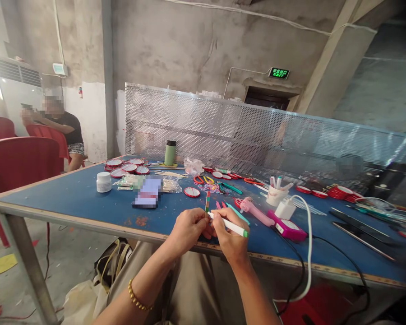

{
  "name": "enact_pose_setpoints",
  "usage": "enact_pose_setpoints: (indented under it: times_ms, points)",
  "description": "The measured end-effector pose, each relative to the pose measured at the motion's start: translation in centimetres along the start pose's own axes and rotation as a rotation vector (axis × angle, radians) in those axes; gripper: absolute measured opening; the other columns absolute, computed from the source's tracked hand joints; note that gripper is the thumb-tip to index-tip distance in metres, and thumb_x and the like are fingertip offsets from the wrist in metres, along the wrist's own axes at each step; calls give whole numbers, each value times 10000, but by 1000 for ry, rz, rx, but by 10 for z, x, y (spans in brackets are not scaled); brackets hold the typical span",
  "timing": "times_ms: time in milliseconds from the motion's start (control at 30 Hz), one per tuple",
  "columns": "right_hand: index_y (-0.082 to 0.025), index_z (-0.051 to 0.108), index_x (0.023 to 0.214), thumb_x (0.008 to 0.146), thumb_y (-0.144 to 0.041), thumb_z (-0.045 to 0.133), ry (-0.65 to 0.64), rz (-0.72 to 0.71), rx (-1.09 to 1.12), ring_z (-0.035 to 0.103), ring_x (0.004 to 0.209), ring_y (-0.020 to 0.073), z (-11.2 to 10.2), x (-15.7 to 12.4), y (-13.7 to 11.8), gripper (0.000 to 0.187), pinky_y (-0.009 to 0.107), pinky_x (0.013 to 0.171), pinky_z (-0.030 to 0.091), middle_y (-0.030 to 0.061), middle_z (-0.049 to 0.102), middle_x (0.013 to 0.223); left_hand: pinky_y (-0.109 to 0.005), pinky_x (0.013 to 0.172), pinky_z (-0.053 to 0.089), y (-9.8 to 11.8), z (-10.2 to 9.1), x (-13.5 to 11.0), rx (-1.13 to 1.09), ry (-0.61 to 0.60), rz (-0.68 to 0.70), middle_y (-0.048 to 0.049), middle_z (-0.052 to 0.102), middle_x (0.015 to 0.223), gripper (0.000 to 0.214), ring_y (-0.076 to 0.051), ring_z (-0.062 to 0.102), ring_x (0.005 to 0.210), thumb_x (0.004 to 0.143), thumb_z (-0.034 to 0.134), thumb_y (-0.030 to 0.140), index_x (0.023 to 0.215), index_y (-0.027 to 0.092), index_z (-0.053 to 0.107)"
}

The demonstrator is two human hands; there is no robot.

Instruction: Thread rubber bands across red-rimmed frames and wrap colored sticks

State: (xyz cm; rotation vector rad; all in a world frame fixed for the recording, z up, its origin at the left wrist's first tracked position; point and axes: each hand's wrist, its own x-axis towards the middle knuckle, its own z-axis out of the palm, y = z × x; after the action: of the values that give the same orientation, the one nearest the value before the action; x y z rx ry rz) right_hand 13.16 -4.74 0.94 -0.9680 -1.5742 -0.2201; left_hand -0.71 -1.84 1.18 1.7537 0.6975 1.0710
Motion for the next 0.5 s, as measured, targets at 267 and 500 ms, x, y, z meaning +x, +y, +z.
enact_pose_setpoints:
  times_ms: [267, 500]
  points:
    - [-194, 629, 744, 918, -212, 537, -6, 18, -18, 563, 503, 119, 0, 0, -2, 198, 232, 499, 429, -26, 618, 591, -251, 628, 512, -2, 0, 1, 16, 2, 6, -9, 709, 638, 180, -185, 713, 634, 814, 476, 273, 662, 204, 542]
    - [-197, 640, 781, 926, -250, 552, 40, 98, 42, 534, 460, 115, 0, -3, 2, 177, 232, 473, 440, -34, 597, 573, -257, 638, 523, -4, 0, 2, 7, -11, 8, -24, 731, 691, 168, -185, 722, 651, 811, 473, 262, 696, 195, 575]
